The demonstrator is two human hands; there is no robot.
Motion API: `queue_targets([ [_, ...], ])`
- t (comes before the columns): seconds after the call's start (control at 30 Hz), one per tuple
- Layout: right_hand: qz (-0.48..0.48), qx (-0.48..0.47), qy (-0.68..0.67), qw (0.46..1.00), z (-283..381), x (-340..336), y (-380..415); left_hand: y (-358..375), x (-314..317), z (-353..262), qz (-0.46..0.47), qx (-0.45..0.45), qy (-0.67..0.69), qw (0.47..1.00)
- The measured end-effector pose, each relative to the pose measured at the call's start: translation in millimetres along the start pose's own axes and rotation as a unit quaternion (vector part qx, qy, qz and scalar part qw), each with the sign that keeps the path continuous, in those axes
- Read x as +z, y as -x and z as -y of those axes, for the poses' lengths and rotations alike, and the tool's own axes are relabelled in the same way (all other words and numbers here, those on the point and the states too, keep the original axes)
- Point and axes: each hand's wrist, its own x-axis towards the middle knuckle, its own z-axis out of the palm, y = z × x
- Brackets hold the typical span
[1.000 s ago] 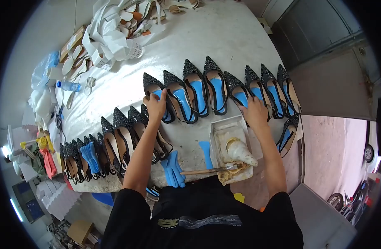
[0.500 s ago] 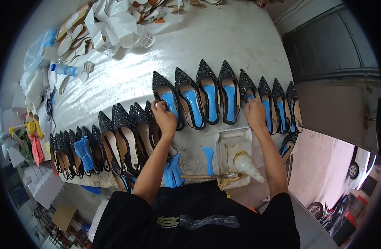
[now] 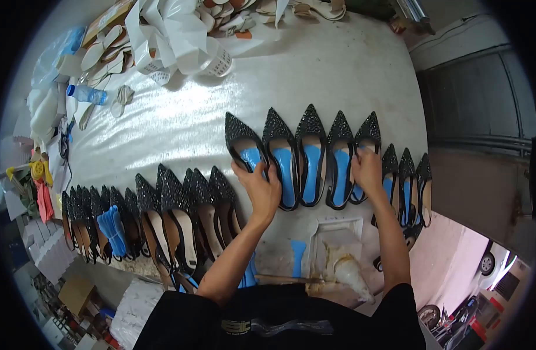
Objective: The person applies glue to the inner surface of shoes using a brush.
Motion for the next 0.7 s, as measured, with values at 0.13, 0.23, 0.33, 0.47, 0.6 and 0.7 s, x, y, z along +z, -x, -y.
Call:
queue_targets([
  [0.13, 0.010, 0.022, -0.024, 0.999, -12, -6, -77, -72, 25, -23, 0.014, -0.012, 0.017, 1.000],
  [0.23, 0.015, 0.006, -0.010, 1.000, -25, -2, -177, -157, 38, -49, 0.085, -0.084, 0.043, 0.992],
  [0.33, 0.016, 0.028, 0.017, 0.999, -17, 8, -256, -216, 59, -55, 0.055, -0.045, 0.022, 0.997],
  [0.47, -0.037, -0.010, -0.076, 0.996, -34, 25, -301, -256, 52, -56, 0.087, -0.019, 0.035, 0.995],
  [0.6, -0.016, -0.005, -0.068, 0.998, -47, 38, -312, -268, 44, -30, 0.082, -0.003, 0.021, 0.996],
  [0.7, -0.028, 0.023, -0.024, 0.999, -34, -3, -289, -265, 40, -17, 0.046, 0.021, -0.028, 0.998],
])
